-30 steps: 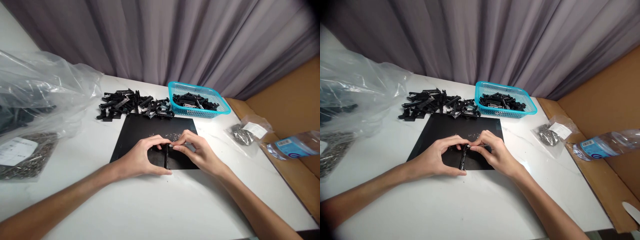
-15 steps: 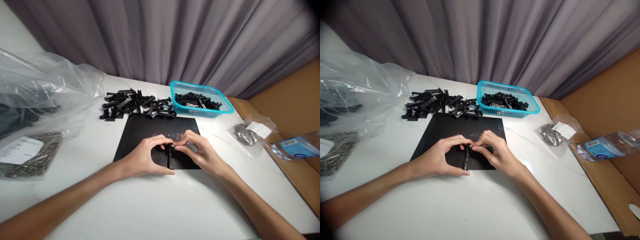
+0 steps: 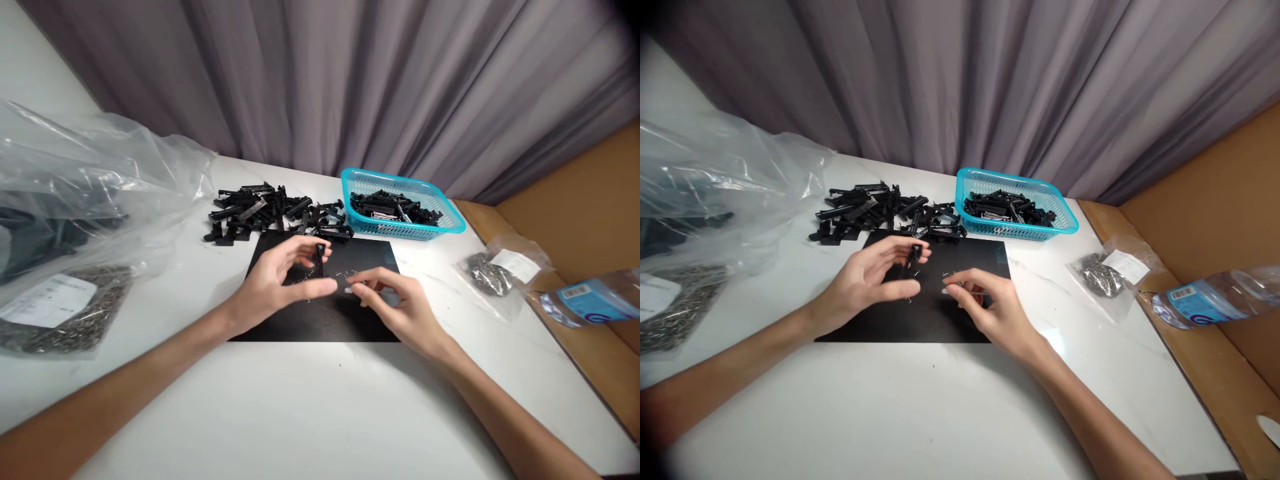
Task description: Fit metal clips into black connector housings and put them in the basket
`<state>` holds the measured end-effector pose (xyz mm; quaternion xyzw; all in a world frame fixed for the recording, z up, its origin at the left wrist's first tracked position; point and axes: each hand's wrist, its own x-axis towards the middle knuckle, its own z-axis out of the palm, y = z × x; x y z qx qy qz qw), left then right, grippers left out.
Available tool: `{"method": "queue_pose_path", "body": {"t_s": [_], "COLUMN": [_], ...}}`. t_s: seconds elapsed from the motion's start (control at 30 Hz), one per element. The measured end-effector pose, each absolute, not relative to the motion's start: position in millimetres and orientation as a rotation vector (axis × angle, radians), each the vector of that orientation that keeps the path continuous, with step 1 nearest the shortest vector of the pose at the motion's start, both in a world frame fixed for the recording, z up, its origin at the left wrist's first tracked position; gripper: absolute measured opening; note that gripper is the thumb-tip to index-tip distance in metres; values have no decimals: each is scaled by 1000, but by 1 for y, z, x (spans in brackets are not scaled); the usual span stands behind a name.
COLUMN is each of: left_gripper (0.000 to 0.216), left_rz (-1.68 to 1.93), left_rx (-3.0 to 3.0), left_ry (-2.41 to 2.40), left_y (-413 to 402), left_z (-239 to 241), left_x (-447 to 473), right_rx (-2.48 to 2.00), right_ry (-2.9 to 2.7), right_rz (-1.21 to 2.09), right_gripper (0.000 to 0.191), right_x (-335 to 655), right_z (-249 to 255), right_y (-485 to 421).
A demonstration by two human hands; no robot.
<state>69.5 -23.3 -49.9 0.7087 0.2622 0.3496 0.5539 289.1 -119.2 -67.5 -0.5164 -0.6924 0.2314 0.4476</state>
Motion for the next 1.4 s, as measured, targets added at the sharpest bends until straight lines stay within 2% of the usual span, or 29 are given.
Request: {"method": "queue_pose_path", "body": {"t_s": [0.2,0.47,0.6,0.77,0.8,0.9,1.0,1.13,1.27,1.4], "left_gripper": [39,44,50,70,70,50,50,54,50,53], "left_rz": [1049,1128,1111,916,840,355,112,35,43,92], "left_rx": [1366,1249,1397,1795,1847,1935,2036,2159,2358,2592], "left_ry": [746,754,711,322,303,282,289,313,412,438], "left_y": [-13,-22,-51,-74,-73,-69,-69,-71,-65,-59], "left_z": [-57,-53,-60,-71,-70,-61,-52,-47,-46,-51], "left_x": [70,76,79,72,70,67,70,72,69,69], "right_rx": [-1230,-1363,-1435,-1545,-1565,-1638,-1702,-1716,-1690,-1635], "right_ry": [-2256,-2324,-2357,-2394,-2388,-2358,-2373,-2371,-2379,-2411], "right_rz": [178,-45,-212,-337,-316,-177,-95,-127,-109,-132], "right_gripper": [37,32,32,32,38,55,59,52,62,60], "right_x": [271,269,262,252,250,247,248,249,249,253], "right_z": [-85,-81,-80,-84,-84,-84,-83,-84,-85,-88], "right_y": [-124,-122,-115,-108,-107,-105,-103,-102,-102,-101]}}
